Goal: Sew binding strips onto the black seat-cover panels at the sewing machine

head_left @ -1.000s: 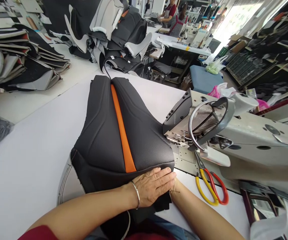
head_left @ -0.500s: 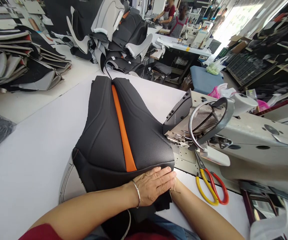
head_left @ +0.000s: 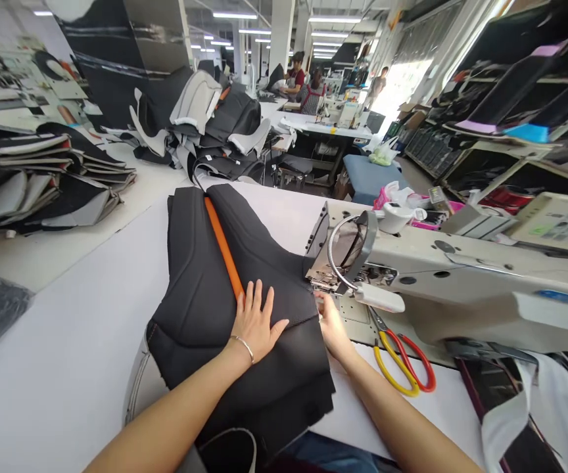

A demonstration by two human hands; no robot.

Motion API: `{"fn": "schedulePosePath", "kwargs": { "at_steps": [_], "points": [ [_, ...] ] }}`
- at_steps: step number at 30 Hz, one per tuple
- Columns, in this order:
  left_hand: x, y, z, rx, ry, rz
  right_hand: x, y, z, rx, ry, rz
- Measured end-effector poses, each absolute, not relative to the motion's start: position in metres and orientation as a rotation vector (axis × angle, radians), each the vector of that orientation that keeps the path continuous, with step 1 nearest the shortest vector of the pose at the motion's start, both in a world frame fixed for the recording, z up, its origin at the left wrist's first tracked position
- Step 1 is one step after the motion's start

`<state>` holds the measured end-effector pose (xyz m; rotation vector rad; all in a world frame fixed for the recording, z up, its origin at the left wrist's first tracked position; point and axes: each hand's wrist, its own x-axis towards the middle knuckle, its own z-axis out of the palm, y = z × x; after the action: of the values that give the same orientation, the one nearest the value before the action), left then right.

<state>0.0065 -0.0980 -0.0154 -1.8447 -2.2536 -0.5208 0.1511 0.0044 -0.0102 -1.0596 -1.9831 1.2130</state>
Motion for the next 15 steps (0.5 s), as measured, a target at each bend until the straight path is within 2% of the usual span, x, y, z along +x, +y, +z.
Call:
{"fn": "schedulePosePath", "kwargs": {
  "at_steps": [3,6,9,11,15],
  "points": [
    [0.000,-0.098,-0.023,-1.921,-2.273,-0.400,0.163,0.005,-0.020,-1.065,-2.215,0.746],
    [-0.009,-0.112,-0.026,-1.991,-2.231,-0.325,0.169,-0.008,-0.028,-0.930,-2.336,0.619],
    [-0.023,-0.134,-0.024,-2.084,-2.159,-0.280,0.167,-0.033,-0.026,-0.609,-2.324,0.697],
    [-0.033,-0.148,-0.022,-2.126,-2.146,-0.285,0.161,-0.048,-0.021,-0.468,-2.191,0.882],
    [-0.041,-0.162,-0.019,-2.117,-2.222,-0.397,0.142,-0.051,-0.015,-0.460,-1.932,1.285]
  ]
}}
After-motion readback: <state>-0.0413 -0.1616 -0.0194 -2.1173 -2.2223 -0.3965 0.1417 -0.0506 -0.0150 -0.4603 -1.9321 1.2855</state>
